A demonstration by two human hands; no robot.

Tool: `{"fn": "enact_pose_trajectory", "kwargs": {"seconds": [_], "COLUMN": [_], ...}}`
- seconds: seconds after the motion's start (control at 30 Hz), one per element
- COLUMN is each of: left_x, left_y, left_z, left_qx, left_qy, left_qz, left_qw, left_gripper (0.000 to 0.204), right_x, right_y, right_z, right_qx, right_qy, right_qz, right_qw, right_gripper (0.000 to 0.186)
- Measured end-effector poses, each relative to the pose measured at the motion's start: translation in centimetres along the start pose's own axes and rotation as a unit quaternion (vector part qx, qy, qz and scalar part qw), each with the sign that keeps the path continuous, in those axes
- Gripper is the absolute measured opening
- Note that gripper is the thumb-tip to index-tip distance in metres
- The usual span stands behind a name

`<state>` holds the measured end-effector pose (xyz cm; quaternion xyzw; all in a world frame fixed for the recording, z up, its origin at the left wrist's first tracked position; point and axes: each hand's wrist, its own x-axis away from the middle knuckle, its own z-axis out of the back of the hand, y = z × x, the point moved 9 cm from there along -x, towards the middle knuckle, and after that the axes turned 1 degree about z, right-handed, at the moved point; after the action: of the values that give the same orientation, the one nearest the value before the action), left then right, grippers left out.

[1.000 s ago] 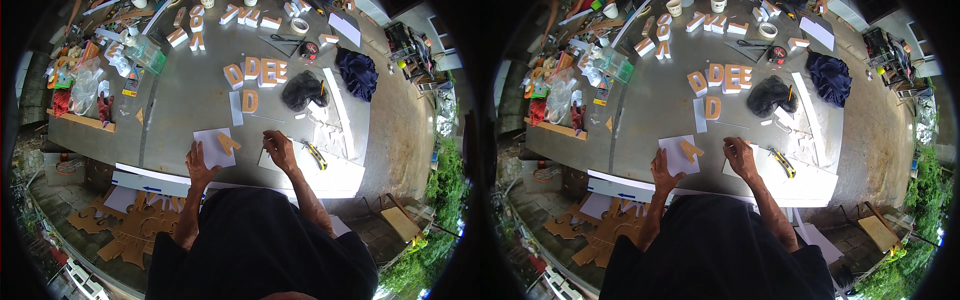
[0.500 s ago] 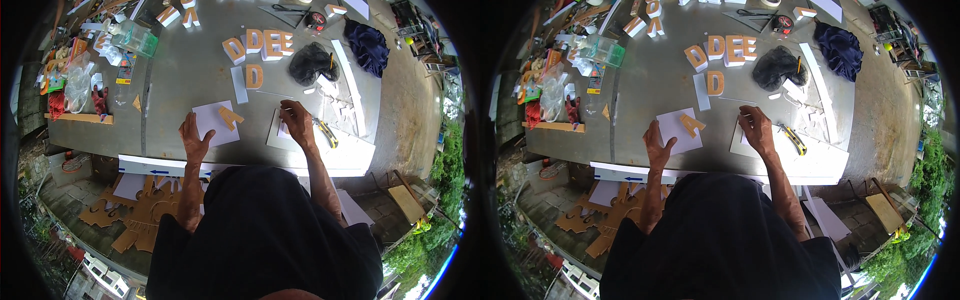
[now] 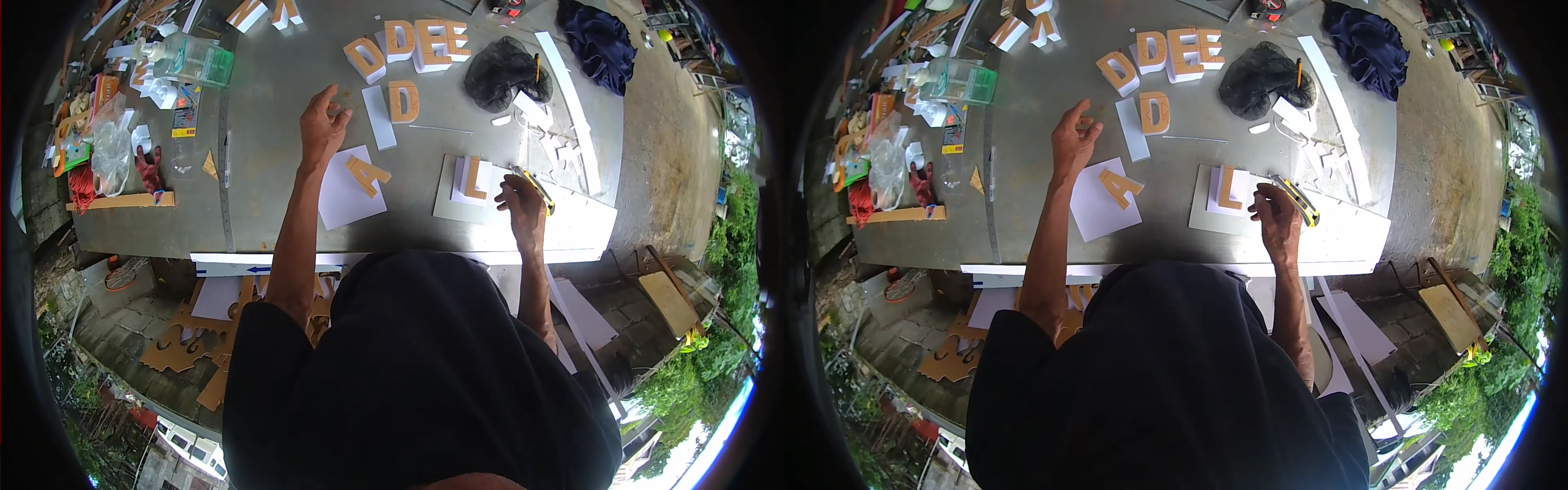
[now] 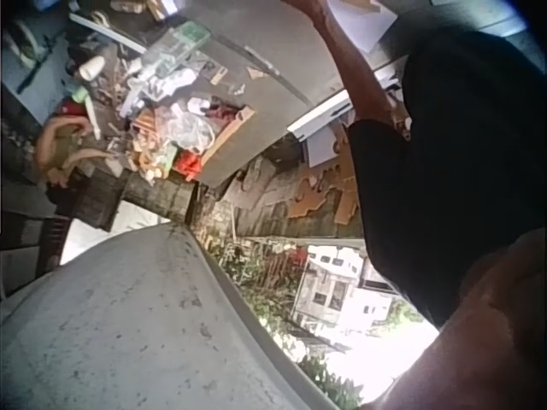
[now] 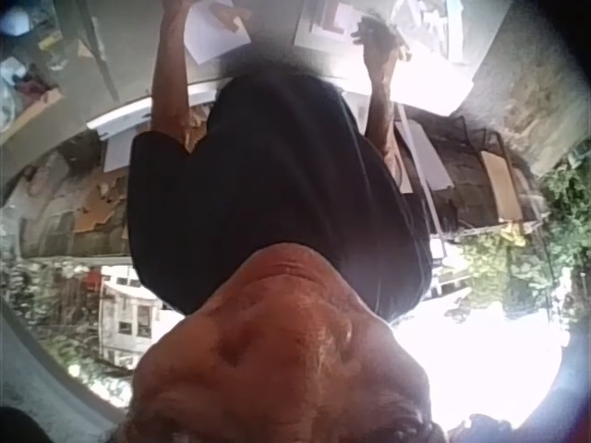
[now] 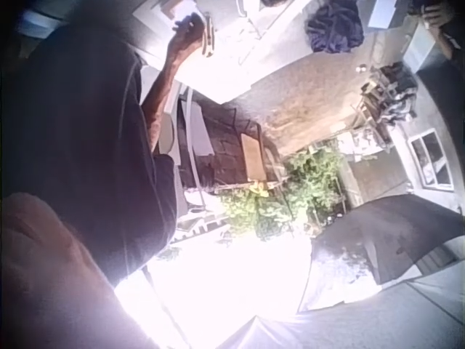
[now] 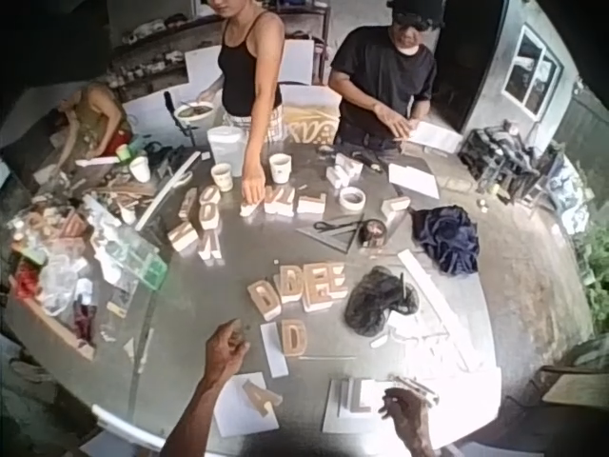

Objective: Using a utility knife to manually cut out a letter from a white signage board on a production table.

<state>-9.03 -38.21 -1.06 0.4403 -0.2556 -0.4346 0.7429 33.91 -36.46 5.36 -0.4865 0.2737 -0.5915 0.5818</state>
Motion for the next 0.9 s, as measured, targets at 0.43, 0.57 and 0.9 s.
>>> {"fn": "enact_pose_trajectory", "kwargs": {"seconds": [0.43,0.57,0.9], "left_x": [-7.7,-7.9,-7.9], "left_y": [-0.9,-0.9,0.3], "left_z": [-3.8,-3.8,-4.1], "left_qx": [-0.103,-0.102,-0.171], "left_qy": [-0.096,-0.075,0.013], "left_qz": [0.053,0.010,-0.050], "left_qw": [0.989,0.992,0.984], "left_gripper": [0.121,0.122,0.113], "right_x": [3.0,3.3,3.7], "right_y": [9.2,11.2,13.3], "right_z": [3.5,2.5,1.8], "right_qx": [-0.013,-0.011,-0.065], "right_qy": [0.037,0.021,0.023], "right_qz": [-0.082,-0.107,-0.097], "right_qw": [0.996,0.994,0.993], "right_gripper": [0.033,0.032,0.032]}}
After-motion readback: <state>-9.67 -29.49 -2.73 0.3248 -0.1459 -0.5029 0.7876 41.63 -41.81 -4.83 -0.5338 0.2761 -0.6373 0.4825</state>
